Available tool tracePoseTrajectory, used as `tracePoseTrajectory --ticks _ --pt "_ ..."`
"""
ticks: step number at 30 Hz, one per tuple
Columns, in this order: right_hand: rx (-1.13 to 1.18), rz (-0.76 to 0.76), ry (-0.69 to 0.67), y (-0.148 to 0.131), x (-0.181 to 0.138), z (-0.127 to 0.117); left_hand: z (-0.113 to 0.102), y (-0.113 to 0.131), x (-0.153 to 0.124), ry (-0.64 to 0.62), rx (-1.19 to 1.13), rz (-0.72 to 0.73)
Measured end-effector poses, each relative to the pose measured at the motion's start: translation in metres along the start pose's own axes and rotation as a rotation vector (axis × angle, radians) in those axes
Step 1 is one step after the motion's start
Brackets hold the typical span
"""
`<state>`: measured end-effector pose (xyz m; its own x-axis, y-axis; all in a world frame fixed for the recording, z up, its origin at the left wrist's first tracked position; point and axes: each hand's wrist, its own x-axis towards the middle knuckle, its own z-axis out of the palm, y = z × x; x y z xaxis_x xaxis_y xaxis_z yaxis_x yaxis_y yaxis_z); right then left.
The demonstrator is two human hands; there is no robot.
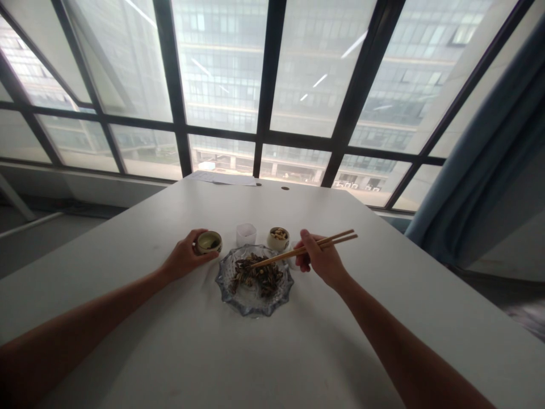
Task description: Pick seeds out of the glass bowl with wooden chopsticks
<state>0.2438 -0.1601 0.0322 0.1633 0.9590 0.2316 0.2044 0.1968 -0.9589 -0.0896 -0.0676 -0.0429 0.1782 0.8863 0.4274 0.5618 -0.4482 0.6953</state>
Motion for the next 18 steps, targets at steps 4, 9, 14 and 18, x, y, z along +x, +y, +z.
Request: tracePoseTrajectory --ticks 4,9,14,18 --pt "0.099 0.077 0.013 0.009 0.008 0.001 0.002 -0.003 0.001 -0.003 0.001 -0.003" --pt "-0.053 -0.188 0.080 0.000 -0.005 0.002 0.003 -0.004 0.000 0.005 0.021 0.074" --pt "-0.432 -0.553 -0.053 -0.023 -0.027 -0.003 0.003 -0.002 -0.001 0.003 0.042 0.151" --pt "-0.510 -0.604 -0.093 -0.035 -0.032 -0.004 0.003 -0.002 -0.001 0.012 0.042 0.145"
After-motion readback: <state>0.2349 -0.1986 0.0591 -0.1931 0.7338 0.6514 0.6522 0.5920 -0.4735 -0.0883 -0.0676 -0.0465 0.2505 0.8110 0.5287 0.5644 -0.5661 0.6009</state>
